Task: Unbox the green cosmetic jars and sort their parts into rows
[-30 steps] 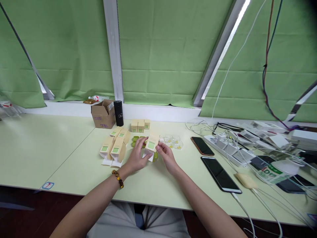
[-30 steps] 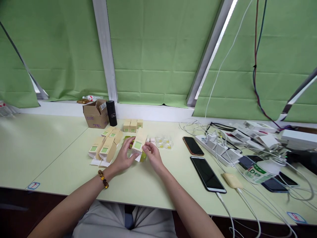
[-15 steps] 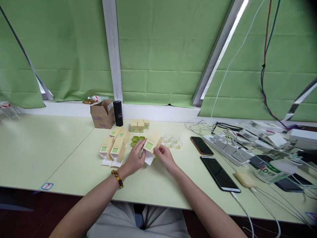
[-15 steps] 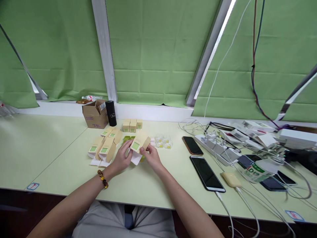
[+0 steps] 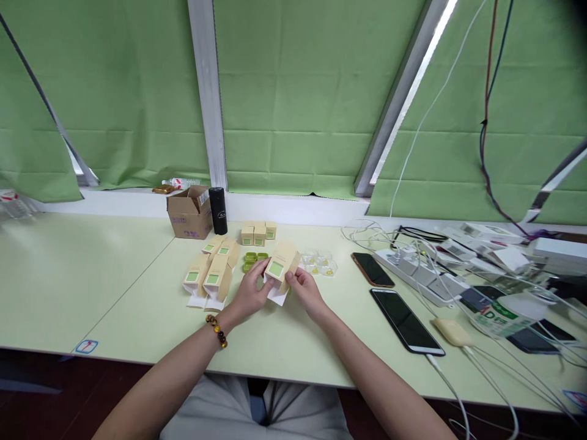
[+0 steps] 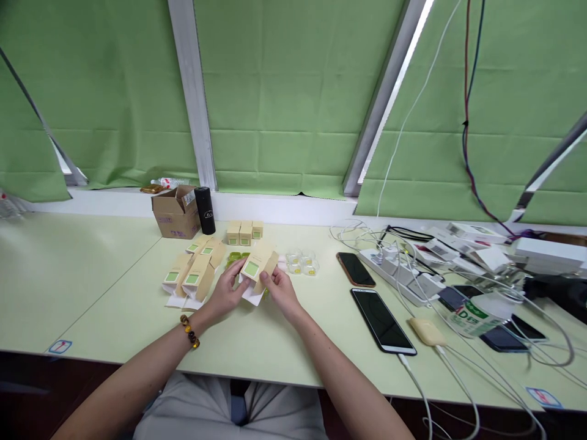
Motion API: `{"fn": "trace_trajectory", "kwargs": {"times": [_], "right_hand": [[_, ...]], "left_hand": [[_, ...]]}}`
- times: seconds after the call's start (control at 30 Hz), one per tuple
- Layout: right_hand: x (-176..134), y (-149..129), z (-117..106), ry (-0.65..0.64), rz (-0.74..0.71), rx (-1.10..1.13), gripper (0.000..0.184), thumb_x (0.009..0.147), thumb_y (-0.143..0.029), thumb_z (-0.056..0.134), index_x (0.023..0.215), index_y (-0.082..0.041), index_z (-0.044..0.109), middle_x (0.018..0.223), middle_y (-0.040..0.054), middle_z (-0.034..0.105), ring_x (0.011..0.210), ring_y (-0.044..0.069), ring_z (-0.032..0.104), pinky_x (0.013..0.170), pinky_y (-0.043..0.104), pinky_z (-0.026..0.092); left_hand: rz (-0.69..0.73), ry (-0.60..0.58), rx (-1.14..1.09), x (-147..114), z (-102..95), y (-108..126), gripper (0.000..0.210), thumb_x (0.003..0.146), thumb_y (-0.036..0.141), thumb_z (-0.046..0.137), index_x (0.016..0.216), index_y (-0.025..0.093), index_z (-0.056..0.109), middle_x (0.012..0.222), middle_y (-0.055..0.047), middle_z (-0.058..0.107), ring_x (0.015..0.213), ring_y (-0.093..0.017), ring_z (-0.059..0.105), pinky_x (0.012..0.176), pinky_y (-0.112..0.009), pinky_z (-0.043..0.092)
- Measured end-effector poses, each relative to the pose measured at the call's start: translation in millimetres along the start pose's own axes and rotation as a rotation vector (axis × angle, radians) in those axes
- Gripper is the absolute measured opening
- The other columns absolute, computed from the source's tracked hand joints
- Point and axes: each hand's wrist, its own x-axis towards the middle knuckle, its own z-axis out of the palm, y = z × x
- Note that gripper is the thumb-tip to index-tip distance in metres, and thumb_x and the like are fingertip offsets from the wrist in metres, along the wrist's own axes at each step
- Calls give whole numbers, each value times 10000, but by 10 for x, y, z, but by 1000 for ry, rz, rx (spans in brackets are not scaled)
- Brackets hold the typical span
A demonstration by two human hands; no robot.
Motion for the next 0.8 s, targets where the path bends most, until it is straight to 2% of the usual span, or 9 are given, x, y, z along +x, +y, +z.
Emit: {"fn": "trace_trajectory", "kwargs": {"times": [0.1, 0.23, 0.33, 0.5, 0.63, 0.8], "right_hand": [[-18, -26, -3, -15, 10, 41, 648, 779, -773, 731, 1136, -232, 744, 1149, 117, 800, 1033, 333, 752, 889, 461, 615], [-37, -68, -17, 14, 23, 96, 617, 752, -711, 802, 1125, -223, 748, 1151, 117, 804, 1001, 328, 764, 896, 465, 619], [-34, -61, -33, 64, 39, 110, 590, 730, -673, 840, 1093, -215, 757, 1110, 106, 815, 957, 314, 776, 877, 450, 624], [-30, -40, -51, 147, 52, 118, 527, 706, -630, 874, 1014, -214, 773, 1018, 88, 827, 858, 298, 786, 782, 422, 634], [-43, -74, -41, 185, 30, 157, 528, 692, -618, 889, 1021, -224, 769, 1044, 83, 826, 885, 307, 787, 800, 443, 644], [-55, -75, -21, 185, -32, 91, 532, 753, -643, 835, 1075, -228, 754, 1098, 99, 814, 952, 306, 771, 842, 448, 635]], "left_hand": [[-13, -6, -164, 24, -17, -1, 515, 983, 420, 646, 1448, 208, 589, 1511, -157, 569, 1419, -331, 522, 1193, -507, 423], [-65, -62, -404, 36, -52, -6, 639, 915, 450, 728, 1463, 166, 564, 1465, -182, 614, 1366, -360, 573, 1129, -496, 481], [-88, -70, -476, 39, -56, 20, 675, 889, 455, 764, 1455, 149, 559, 1430, -190, 634, 1334, -357, 596, 1098, -478, 501], [-115, -6, -451, 60, -28, 73, 563, 894, 493, 764, 1324, 154, 634, 1282, -171, 703, 1217, -315, 661, 1041, -422, 526], [-113, 86, -364, 76, -28, 45, 461, 870, 483, 795, 1173, 157, 674, 1138, -136, 727, 1061, -253, 692, 948, -373, 547], [-99, 73, -307, 73, -30, 47, 390, 874, 456, 798, 1108, 160, 695, 1089, -116, 741, 998, -226, 701, 910, -346, 555]]}}
